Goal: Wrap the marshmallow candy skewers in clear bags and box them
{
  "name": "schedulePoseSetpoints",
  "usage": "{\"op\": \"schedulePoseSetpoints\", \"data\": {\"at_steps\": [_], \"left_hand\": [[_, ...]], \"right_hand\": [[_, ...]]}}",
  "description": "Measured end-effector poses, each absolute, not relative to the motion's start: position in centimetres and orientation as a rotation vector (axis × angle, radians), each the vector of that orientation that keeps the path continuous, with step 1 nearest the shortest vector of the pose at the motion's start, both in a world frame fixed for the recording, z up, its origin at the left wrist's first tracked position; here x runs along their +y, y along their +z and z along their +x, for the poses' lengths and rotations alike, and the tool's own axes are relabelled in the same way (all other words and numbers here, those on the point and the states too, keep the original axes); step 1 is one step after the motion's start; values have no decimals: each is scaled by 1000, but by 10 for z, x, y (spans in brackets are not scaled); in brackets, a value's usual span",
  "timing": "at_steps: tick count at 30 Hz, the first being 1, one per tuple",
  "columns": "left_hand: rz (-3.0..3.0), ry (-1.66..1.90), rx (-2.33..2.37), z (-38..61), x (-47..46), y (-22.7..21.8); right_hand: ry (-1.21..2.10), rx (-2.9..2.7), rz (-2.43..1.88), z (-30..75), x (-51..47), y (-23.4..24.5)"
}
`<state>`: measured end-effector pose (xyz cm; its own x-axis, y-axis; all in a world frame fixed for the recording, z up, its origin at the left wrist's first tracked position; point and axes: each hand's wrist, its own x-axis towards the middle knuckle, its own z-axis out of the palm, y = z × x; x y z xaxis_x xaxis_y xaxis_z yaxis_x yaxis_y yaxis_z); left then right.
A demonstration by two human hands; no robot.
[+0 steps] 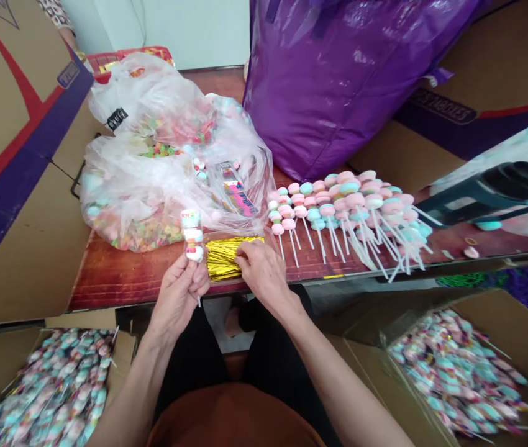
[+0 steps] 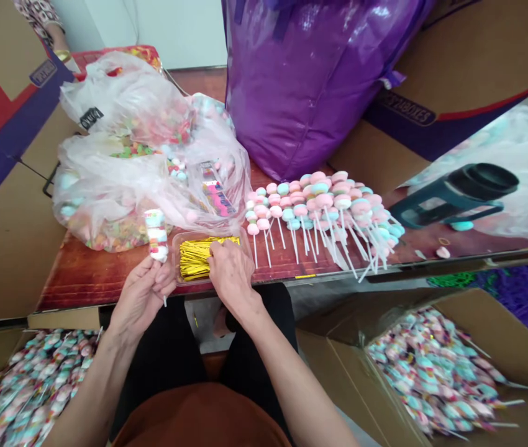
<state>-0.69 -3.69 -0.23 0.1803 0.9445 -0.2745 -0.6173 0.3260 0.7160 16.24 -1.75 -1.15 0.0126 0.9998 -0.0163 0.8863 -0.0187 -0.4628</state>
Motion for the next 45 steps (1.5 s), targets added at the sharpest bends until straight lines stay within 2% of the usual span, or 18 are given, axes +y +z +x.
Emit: {"op": "schedulePoseSetpoints", "data": {"at_steps": [4,13,18,26,30,36,45], "left_hand": [[472,1176,786,-3,-36,-6],[465,1238,814,1,-24,-3],[543,1272,850,6,-19,0],[630,1362,1014,19,-15,-1],[630,1323,972,24,-11,0],[586,1206,864,31,-8,0],[707,1159,897,45,-17,2]], "right_hand": [[442,-2029,-1959,159,-11,-18],[475,-1876,-1753,181,-12,-19],[512,-1820,-1783,186,-16,-21],[413,-1651,-1628,188,-21,-19],[547,-1444,-1476,188,-29,-13],[931,-1280,-1309,180,-46,-1],[946,-1275,-1386,175,-47,-6]]}}
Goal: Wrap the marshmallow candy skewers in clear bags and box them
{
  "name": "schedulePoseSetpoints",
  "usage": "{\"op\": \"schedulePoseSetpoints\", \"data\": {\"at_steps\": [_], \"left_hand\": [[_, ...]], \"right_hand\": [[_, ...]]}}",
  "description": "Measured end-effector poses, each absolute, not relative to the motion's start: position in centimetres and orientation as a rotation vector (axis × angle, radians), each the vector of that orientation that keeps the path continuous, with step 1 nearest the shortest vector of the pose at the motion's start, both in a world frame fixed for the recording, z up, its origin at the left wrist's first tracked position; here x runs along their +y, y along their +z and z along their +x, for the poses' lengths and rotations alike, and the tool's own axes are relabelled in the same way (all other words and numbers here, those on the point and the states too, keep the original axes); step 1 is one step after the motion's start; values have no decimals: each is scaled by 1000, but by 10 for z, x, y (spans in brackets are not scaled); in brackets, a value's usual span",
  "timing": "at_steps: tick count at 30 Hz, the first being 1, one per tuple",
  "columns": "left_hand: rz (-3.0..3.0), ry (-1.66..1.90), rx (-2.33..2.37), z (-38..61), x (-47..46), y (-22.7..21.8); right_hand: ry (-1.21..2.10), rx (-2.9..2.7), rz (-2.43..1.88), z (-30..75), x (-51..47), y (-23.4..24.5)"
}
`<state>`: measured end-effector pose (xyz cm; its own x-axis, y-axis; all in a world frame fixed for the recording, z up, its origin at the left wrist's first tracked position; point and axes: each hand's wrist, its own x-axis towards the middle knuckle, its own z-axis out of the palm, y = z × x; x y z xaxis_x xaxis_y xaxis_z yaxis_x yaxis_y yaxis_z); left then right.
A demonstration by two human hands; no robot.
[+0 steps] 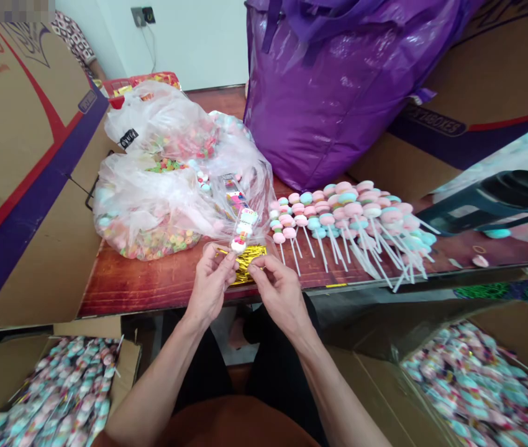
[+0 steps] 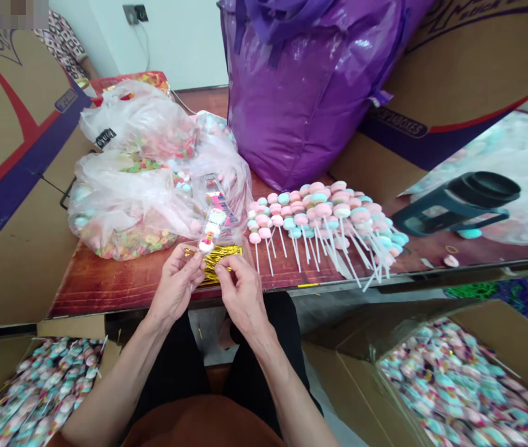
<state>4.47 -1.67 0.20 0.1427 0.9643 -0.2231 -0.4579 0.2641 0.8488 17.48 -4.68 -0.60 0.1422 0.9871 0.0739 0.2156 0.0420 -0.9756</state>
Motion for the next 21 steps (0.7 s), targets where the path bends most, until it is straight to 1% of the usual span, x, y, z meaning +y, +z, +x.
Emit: {"op": "schedulePoseSetpoints", "data": {"at_steps": [8,10,13,18,21], "left_hand": [[677,1188,897,49,-15,-3],[614,1123,864,47,-16,1],[450,917,743,41,-18,9],[276,652,562,38,-24,22],[378,679,627,45,-28,22]], "right_hand": [[1073,-1019,-1235,159,-43,-9],[1187,-866,-1177,158,-41,-13],[1305,-724,-1082,163,-42,-14],[1242,-1055,-1020,184,-48,-2],[1170,-1250,-1087,191,-49,2]]}}
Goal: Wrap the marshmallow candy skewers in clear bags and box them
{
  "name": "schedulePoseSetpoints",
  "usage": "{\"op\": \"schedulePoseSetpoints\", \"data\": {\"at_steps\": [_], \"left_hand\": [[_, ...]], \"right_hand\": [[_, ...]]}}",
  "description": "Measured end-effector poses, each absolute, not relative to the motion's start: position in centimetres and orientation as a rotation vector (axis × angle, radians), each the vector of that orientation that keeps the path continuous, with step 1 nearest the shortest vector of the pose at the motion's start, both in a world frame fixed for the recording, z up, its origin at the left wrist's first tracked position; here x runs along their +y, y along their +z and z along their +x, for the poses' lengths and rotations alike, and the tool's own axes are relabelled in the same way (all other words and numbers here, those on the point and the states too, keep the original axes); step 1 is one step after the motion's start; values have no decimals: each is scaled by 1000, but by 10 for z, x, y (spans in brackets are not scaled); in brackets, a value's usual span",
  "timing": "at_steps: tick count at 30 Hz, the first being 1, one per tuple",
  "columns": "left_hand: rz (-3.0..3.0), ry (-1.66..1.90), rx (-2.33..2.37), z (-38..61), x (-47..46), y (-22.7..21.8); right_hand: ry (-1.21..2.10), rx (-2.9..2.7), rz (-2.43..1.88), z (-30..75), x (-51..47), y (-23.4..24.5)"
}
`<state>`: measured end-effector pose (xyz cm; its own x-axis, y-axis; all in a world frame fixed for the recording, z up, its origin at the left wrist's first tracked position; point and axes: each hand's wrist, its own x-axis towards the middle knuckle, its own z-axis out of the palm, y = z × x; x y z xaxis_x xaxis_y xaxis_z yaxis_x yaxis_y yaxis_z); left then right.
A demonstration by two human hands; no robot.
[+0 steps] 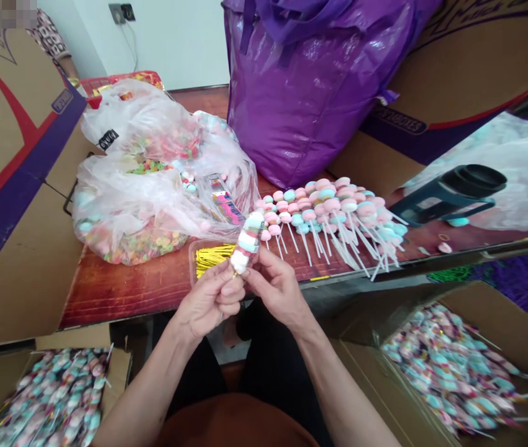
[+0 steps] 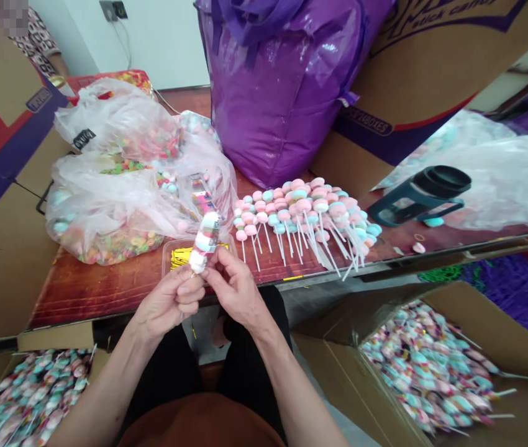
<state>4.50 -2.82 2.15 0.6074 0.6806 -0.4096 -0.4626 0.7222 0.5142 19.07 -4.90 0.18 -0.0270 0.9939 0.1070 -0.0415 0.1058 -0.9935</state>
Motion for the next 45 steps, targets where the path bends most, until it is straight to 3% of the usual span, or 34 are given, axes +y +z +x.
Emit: {"op": "schedulePoseSetpoints", "data": {"at_steps": [6,13,20,25,29,37,42,45], "left_hand": [[809,1076,930,58,-39,7],[492,946,880,51,-28,10],[91,836,729,56,-16,14],[107,797,637,64,-26,21],[212,848,646,75,-28,24],[504,743,590,83,-8,38],[910,957,739,82,-17,44],[996,890,838,87,-25,42]], "right_hand": [[998,-1319,-1266,182,-49,-2],[957,-1287,-1312,179,-57,-4],[32,-1654,-1175,183,-56,-6],[-251,-1669,-1103,186,-53,-2],[-146,-1504,-1241,182,-56,1],[561,-1197,-1359,203,-69,26],[580,-1130,-1358,206,-75,43],[435,-1137,-1352,205,-77,44]]}}
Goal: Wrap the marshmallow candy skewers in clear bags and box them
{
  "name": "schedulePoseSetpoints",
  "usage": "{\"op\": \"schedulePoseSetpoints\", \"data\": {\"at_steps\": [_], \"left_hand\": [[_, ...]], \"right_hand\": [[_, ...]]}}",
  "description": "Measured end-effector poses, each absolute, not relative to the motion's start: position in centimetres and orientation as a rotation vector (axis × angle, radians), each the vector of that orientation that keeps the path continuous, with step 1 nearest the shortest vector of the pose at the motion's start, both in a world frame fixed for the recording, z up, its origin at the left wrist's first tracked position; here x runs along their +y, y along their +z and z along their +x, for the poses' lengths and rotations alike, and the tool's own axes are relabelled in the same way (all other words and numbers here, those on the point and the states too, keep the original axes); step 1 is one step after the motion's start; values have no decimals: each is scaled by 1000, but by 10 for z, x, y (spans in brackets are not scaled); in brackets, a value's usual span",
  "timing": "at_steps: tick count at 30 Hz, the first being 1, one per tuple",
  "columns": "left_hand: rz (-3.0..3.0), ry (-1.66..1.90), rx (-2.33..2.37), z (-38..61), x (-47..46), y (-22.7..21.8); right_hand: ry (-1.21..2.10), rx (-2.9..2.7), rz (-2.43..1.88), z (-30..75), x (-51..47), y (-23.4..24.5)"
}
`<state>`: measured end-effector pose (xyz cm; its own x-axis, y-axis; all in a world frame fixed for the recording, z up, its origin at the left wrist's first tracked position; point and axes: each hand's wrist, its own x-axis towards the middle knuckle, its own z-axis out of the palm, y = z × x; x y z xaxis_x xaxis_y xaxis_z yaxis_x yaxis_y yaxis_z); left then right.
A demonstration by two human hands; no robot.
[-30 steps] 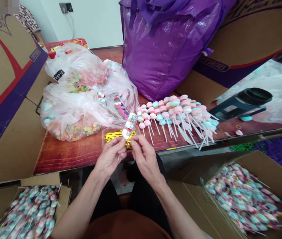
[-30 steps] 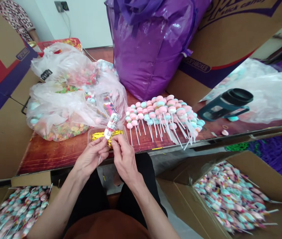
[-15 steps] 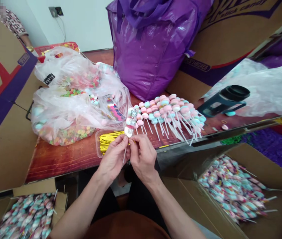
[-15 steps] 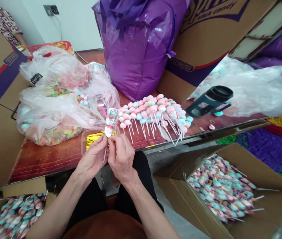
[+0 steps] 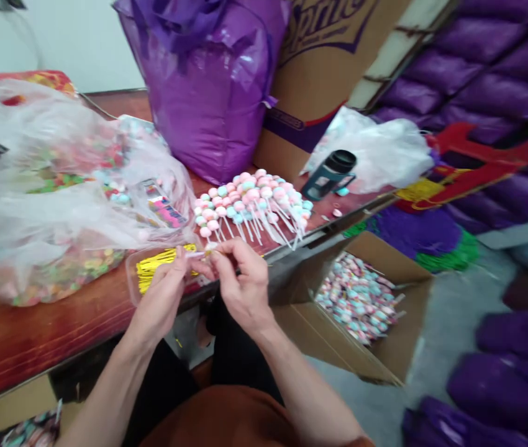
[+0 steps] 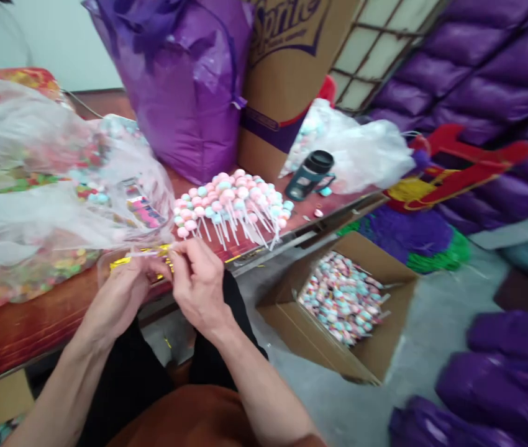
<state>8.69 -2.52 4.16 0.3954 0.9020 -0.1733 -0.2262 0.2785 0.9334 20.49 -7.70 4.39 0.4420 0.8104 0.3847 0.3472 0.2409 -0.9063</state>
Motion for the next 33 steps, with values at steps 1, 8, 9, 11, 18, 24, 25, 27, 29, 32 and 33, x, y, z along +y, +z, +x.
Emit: {"op": "schedulePoseSetpoints", "data": {"at_steps": [1,8,9,11,18,24,25,27,29,32,33], "left_hand": [[971,850,864,90,-27,40],[989,732,872,128,-44,31],[1051,731,882,136,-48,27],[1234,718,887,151,-56,19],[1605,600,778,173,-57,10],[1747,987,1198,123,72,22],[1844,970,1363,112,97,22],[2046,806,1705,96,142,17],[2063,769,1806,87,176,8],[2055,734,1848,83,203,-7],[2043,726,1862,82,208,-10]], "right_hand": [[405,-1136,-1338,205,-79,43],[701,-723,-1342,220,-120,29],[756,-670,-1343,223,-127,25],[826,-617,-1359,232,-143,12],[486,40,-1362,319,-216,-76],[522,248,-1373,385,-218,-152],[552,226,-1369,379,-211,-150],[630,176,-1346,357,-196,-137],[669,111,-1343,331,-177,-119],[726,-17,-1390,301,-152,-97],[744,-59,-1405,295,-146,-92]]}}
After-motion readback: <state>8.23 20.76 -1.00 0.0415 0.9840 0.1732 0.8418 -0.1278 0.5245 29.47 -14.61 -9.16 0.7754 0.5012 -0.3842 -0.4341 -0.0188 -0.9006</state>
